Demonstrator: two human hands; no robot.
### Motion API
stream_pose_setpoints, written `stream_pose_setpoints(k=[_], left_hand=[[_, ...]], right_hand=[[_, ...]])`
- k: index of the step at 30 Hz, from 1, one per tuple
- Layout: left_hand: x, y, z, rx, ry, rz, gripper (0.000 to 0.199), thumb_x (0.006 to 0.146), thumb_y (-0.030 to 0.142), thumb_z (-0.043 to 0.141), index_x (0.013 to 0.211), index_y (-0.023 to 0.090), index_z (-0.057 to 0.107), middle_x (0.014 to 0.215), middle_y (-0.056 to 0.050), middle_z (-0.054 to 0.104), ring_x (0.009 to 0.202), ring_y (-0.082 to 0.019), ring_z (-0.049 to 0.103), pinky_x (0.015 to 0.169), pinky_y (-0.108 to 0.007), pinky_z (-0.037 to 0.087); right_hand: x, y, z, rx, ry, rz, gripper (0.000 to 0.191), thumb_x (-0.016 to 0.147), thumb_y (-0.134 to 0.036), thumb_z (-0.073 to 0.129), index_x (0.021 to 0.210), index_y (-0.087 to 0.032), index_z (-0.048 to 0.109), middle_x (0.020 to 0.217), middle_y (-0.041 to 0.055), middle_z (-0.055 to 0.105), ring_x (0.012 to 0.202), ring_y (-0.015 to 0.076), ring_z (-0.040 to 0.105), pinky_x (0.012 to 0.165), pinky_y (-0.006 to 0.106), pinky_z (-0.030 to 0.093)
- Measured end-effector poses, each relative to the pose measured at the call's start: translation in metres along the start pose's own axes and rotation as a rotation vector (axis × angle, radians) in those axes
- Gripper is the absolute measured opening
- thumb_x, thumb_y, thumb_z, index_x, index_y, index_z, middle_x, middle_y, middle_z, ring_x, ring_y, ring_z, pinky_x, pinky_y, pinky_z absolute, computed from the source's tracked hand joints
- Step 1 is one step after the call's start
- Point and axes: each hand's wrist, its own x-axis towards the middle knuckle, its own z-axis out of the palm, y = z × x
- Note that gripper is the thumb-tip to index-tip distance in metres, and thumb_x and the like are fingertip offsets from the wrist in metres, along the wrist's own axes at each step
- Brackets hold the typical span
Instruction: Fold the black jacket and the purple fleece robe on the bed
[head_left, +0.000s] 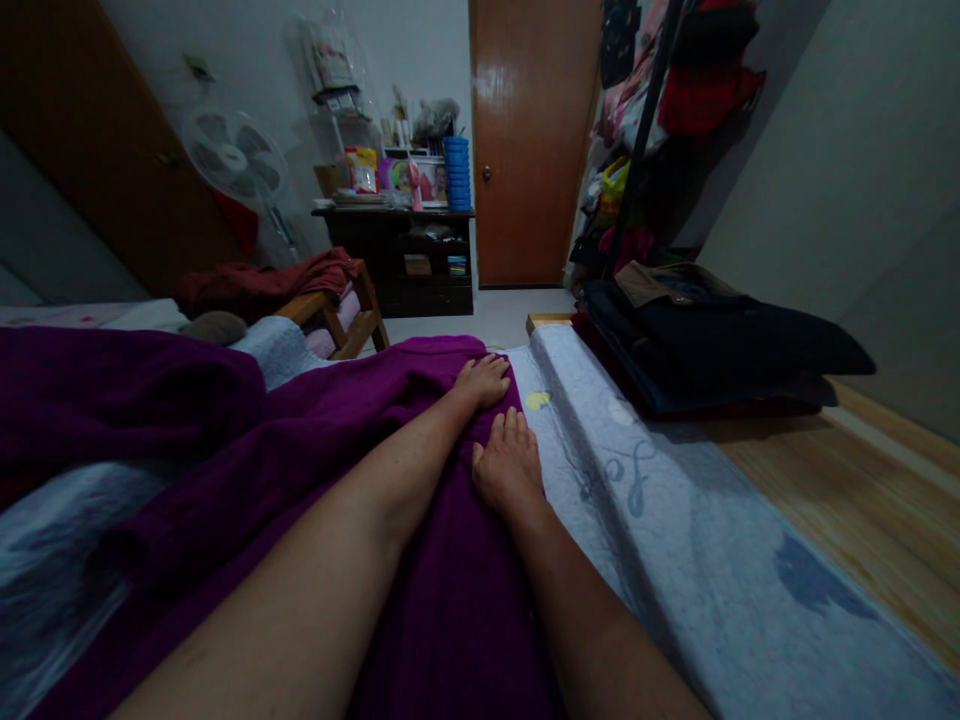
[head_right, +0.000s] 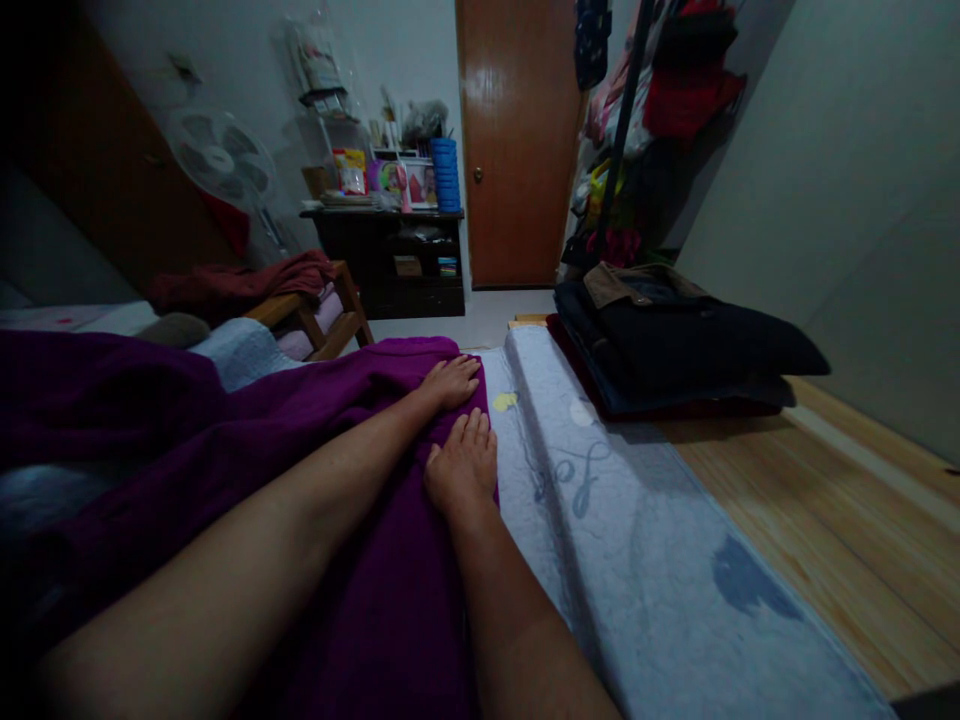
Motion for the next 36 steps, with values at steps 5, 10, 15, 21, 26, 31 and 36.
stream_pose_setpoints(k=[5,10,15,21,26,31,36], left_hand=[[0.002,0.002,-0.001,-0.001,-0.018,-0.008,0.05,0.095,0.036,0.032,0.142,0.022,0.04,0.153,-0.007,0.037,0.142,-0.023,0.028,0.112,-0.05,0.027],[-0.015,0.002,-0.008,0.006,0.042,0.04,0.046,0.097,0.033,0.028,0.14,0.024,0.042,0.153,-0.003,0.037,0.144,-0.021,0.023,0.114,-0.047,0.024],[-0.038,-0.002,-0.017,-0.049,-0.006,0.032,0.048,0.098,0.038,0.029,0.142,0.023,0.04,0.155,-0.006,0.033,0.145,-0.023,0.022,0.113,-0.046,0.027],[-0.108,-0.004,-0.019,-0.125,-0.089,-0.008,0.054,0.095,0.03,0.034,0.148,0.02,0.031,0.158,-0.006,0.026,0.145,-0.019,0.02,0.116,-0.037,0.023],[-0.148,0.008,-0.008,-0.062,0.048,-0.118,0.049,0.097,0.031,0.028,0.144,0.023,0.039,0.154,-0.002,0.035,0.144,-0.019,0.025,0.117,-0.042,0.023],[-0.153,0.015,0.0,-0.028,0.164,-0.135,0.048,0.096,0.031,0.028,0.141,0.027,0.044,0.15,0.0,0.041,0.141,-0.018,0.031,0.116,-0.041,0.025],[-0.153,0.015,0.002,-0.036,0.213,-0.146,0.048,0.096,0.031,0.029,0.141,0.028,0.044,0.148,0.0,0.043,0.139,-0.017,0.035,0.116,-0.041,0.025]], right_hand=[[0.001,0.001,0.001,0.003,-0.004,0.002,0.068,0.093,-0.037,0.036,0.149,0.001,0.025,0.157,0.0217,0.016,0.146,0.0315,0.011,0.115,0.045,0.013],[0.001,0.001,0.001,-0.006,-0.005,-0.006,0.069,0.093,-0.039,0.036,0.148,0.001,0.027,0.156,0.0216,0.018,0.146,0.031,0.012,0.115,0.044,0.013],[0.0,0.002,0.001,-0.003,0.004,-0.016,0.068,0.093,-0.038,0.036,0.148,0.0,0.026,0.157,0.0197,0.018,0.146,0.0299,0.014,0.115,0.042,0.014],[0.002,0.003,0.001,0.0,0.005,-0.023,0.067,0.093,-0.039,0.038,0.148,-0.001,0.028,0.156,0.0202,0.02,0.145,0.0293,0.016,0.115,0.042,0.014],[0.004,0.006,0.002,-0.018,0.006,-0.056,0.066,0.093,-0.039,0.037,0.148,-0.002,0.028,0.156,0.0183,0.022,0.145,0.0277,0.016,0.115,0.041,0.015],[0.02,0.007,0.002,0.002,0.027,-0.041,0.064,0.096,-0.04,0.029,0.148,-0.002,0.029,0.156,0.0176,0.025,0.145,0.0263,0.017,0.114,0.041,0.016],[0.059,0.009,0.003,0.024,0.053,-0.038,0.065,0.097,-0.046,0.025,0.147,-0.004,0.031,0.155,0.0173,0.027,0.144,0.0256,0.02,0.114,0.041,0.015]])
